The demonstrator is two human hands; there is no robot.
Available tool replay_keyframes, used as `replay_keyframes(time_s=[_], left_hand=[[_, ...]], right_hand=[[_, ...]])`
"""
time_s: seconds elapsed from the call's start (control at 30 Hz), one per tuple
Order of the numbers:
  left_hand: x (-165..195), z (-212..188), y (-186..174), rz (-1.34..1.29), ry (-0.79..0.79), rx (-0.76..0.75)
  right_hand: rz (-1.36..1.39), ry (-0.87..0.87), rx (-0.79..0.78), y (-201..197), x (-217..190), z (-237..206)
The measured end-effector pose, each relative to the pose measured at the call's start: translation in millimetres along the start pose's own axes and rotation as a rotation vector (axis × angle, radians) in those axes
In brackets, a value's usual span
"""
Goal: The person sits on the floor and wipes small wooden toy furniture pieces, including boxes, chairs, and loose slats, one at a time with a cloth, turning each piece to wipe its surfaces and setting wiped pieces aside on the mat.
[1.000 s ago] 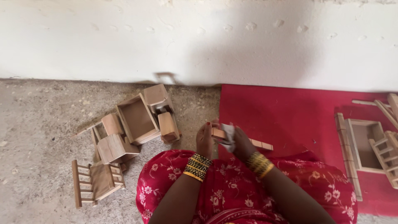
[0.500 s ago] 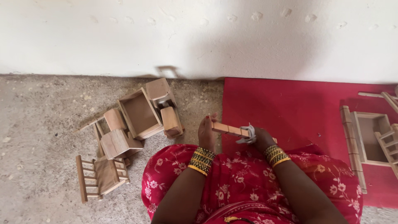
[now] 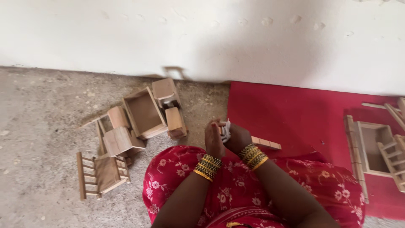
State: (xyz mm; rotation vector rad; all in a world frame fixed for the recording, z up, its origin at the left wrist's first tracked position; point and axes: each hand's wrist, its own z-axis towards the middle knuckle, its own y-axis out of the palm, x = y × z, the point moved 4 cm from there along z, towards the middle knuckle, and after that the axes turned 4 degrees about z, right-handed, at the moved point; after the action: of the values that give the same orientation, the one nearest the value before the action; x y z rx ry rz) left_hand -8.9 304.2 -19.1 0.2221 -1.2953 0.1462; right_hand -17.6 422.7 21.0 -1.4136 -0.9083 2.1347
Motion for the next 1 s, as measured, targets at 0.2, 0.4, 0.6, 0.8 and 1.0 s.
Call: replay_keyframes(time_s=[0.2, 0.4, 0.6, 0.8, 1.0], left_hand=[[-1, -1, 0, -0.202, -0.283, -0.067], [-2, 1, 6, -0.203, -0.263, -0.063], [-26, 0, 36, -0.214, -0.376, -0.251], [-14, -10, 29, -0.038, -0.351, -0.283], [15, 33, -21, -0.114, -0.319, 0.248]], right_hand=[[-0.176, 0.313, -0.384, -6, 73, -20], [-0.184, 0.543, -0.565, -48, 140, -48], [-0.007, 0.659, -0.36, -21, 103, -55], [0.376, 0.067, -0.189, 13, 36, -63], [-0.502, -0.155, -0.454, 31, 59, -66]])
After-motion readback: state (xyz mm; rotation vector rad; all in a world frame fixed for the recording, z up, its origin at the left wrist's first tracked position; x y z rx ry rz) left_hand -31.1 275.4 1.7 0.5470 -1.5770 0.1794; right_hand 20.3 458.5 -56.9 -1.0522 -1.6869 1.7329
